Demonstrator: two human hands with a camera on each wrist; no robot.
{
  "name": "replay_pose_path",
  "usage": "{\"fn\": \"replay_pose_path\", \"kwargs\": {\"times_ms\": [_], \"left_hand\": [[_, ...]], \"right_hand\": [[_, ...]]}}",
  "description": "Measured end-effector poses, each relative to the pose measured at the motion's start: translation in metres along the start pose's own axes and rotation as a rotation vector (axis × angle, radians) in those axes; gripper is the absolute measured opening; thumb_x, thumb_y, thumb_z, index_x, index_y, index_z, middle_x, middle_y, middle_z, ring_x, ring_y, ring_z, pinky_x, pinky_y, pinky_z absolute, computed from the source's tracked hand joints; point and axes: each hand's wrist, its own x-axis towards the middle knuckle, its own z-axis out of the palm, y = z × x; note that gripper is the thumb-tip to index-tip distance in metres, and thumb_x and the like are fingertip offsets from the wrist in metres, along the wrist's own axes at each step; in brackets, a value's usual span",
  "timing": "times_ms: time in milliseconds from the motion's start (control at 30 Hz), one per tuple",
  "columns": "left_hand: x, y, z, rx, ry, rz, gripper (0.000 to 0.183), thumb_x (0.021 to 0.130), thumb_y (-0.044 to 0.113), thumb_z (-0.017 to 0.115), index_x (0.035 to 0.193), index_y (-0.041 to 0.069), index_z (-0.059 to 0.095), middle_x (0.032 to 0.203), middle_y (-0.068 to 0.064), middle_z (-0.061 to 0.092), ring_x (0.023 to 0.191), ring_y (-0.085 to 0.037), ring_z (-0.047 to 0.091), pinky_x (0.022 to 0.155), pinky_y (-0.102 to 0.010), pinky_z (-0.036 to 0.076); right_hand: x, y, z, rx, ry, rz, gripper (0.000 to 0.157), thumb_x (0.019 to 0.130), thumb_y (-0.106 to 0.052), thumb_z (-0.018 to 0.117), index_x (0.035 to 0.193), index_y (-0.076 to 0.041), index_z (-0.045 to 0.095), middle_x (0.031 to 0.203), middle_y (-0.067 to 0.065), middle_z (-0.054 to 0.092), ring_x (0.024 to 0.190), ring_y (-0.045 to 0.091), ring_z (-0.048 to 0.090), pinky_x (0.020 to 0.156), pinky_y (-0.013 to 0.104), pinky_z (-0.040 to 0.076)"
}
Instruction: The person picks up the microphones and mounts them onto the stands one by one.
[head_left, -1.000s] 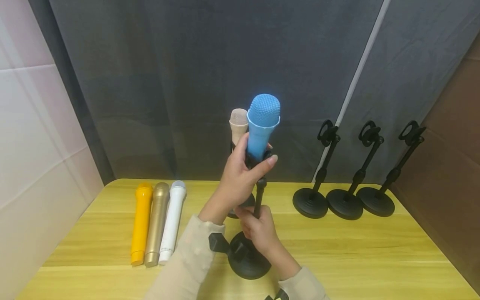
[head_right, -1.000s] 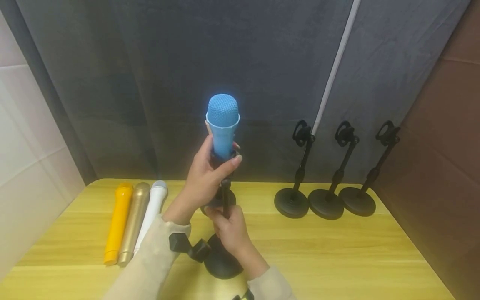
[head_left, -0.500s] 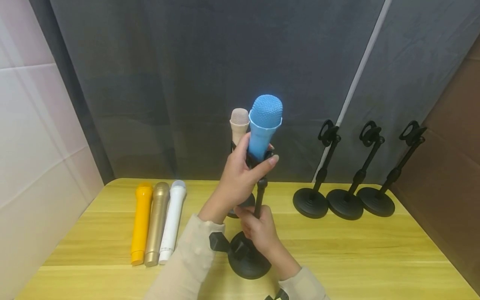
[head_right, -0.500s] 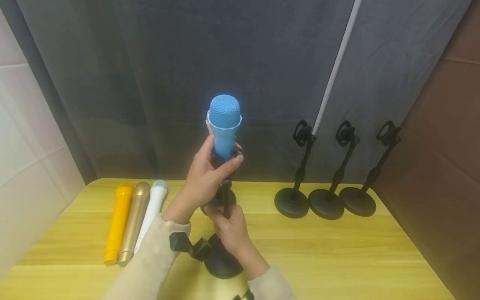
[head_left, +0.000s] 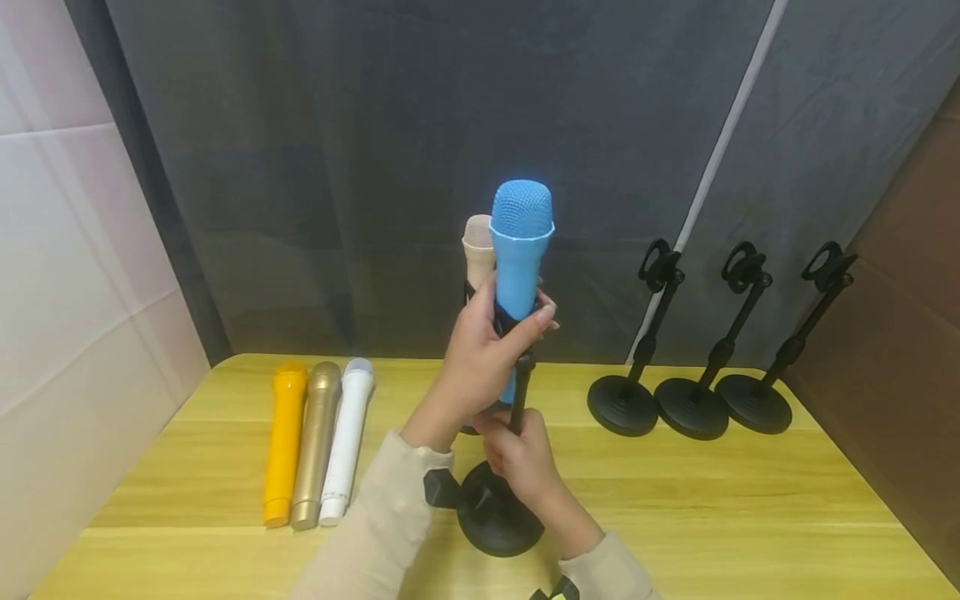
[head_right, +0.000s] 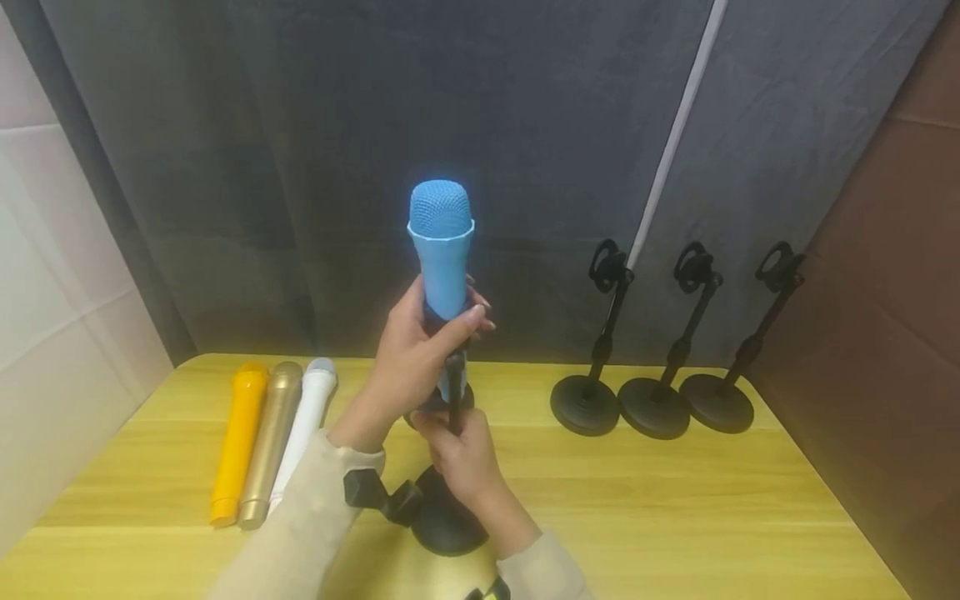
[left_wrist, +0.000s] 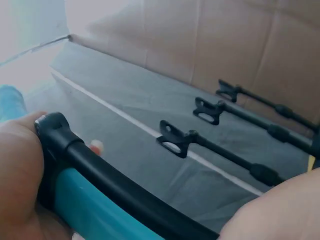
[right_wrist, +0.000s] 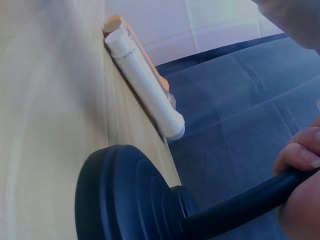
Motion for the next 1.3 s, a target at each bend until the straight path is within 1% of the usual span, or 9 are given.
{"fn": "replay_pose_path", "kwargs": {"times_ms": [100,433,600,733,933,1033,1100,1167,1300], "left_hand": [[0.000,0.001,0.000,-0.015,0.003,-0.005,0.038,0.099,0.012,0.064,0.133,0.006,0.047,0.110,-0.013,0.066,0.096,-0.020,0.069,0.094,-0.036,0.058],[0.000,0.000,-0.001,0.027,-0.024,-0.089,0.044,0.099,0.021,0.065,0.137,0.011,0.044,0.109,-0.012,0.063,0.093,-0.022,0.068,0.086,-0.038,0.057],[0.003,0.000,-0.003,0.039,-0.041,-0.096,0.041,0.099,0.022,0.064,0.134,0.011,0.046,0.102,-0.012,0.063,0.088,-0.023,0.066,0.082,-0.037,0.057],[0.006,0.001,-0.003,0.027,-0.074,-0.100,0.037,0.100,0.021,0.063,0.131,0.010,0.048,0.096,-0.012,0.063,0.084,-0.023,0.066,0.082,-0.036,0.057],[0.009,0.002,-0.002,-0.013,-0.097,-0.096,0.036,0.100,0.018,0.063,0.132,0.009,0.049,0.100,-0.014,0.064,0.087,-0.022,0.069,0.084,-0.034,0.058],[0.008,0.003,-0.002,-0.030,-0.097,-0.111,0.040,0.099,0.017,0.064,0.135,0.010,0.047,0.104,-0.014,0.066,0.092,-0.021,0.071,0.087,-0.036,0.058],[0.006,0.005,-0.002,-0.021,-0.091,-0.138,0.044,0.099,0.020,0.065,0.138,0.012,0.047,0.108,-0.012,0.067,0.096,-0.020,0.072,0.088,-0.037,0.058],[0.003,0.006,-0.003,-0.003,-0.082,-0.168,0.046,0.099,0.024,0.065,0.140,0.014,0.047,0.112,-0.011,0.068,0.099,-0.020,0.072,0.089,-0.039,0.058],[-0.003,0.008,-0.003,0.078,-0.042,-0.222,0.049,0.098,0.035,0.065,0.140,0.019,0.047,0.122,-0.005,0.065,0.106,-0.022,0.067,0.092,-0.044,0.056]], "right_hand": [[0.001,0.000,0.001,0.007,-0.001,-0.006,0.050,0.095,-0.007,0.053,0.052,0.006,0.031,0.043,-0.013,0.031,0.036,0.001,0.026,0.034,0.021,0.019],[-0.001,0.000,0.000,0.014,0.008,0.012,0.049,0.096,-0.007,0.053,0.054,0.007,0.033,0.044,-0.012,0.031,0.036,0.001,0.026,0.035,0.021,0.020],[0.000,-0.001,0.000,0.011,0.007,0.011,0.051,0.098,-0.009,0.055,0.054,0.007,0.033,0.044,-0.012,0.031,0.036,0.001,0.025,0.035,0.021,0.019],[0.000,-0.001,0.000,0.016,0.011,0.012,0.051,0.098,-0.009,0.055,0.055,0.007,0.033,0.043,-0.013,0.032,0.036,0.001,0.026,0.035,0.020,0.019],[0.000,-0.002,-0.002,0.002,0.019,0.015,0.050,0.098,-0.010,0.057,0.056,0.007,0.035,0.042,-0.010,0.032,0.036,0.001,0.028,0.034,0.021,0.021],[0.000,-0.002,-0.005,-0.048,-0.009,0.025,0.050,0.099,-0.011,0.057,0.056,0.007,0.038,0.040,0.001,0.030,0.034,0.004,0.031,0.034,0.024,0.026],[0.000,-0.004,-0.008,-0.096,-0.036,0.046,0.048,0.099,-0.012,0.057,0.057,0.007,0.042,0.041,0.007,0.032,0.034,0.007,0.034,0.035,0.026,0.031],[0.001,-0.007,-0.010,-0.142,-0.057,0.091,0.044,0.098,-0.013,0.058,0.060,0.007,0.045,0.043,0.008,0.036,0.037,0.008,0.039,0.039,0.027,0.037],[0.000,-0.015,-0.016,-0.224,-0.098,0.205,0.035,0.096,-0.018,0.064,0.071,0.005,0.055,0.054,0.001,0.050,0.050,0.009,0.052,0.055,0.026,0.050]]}}
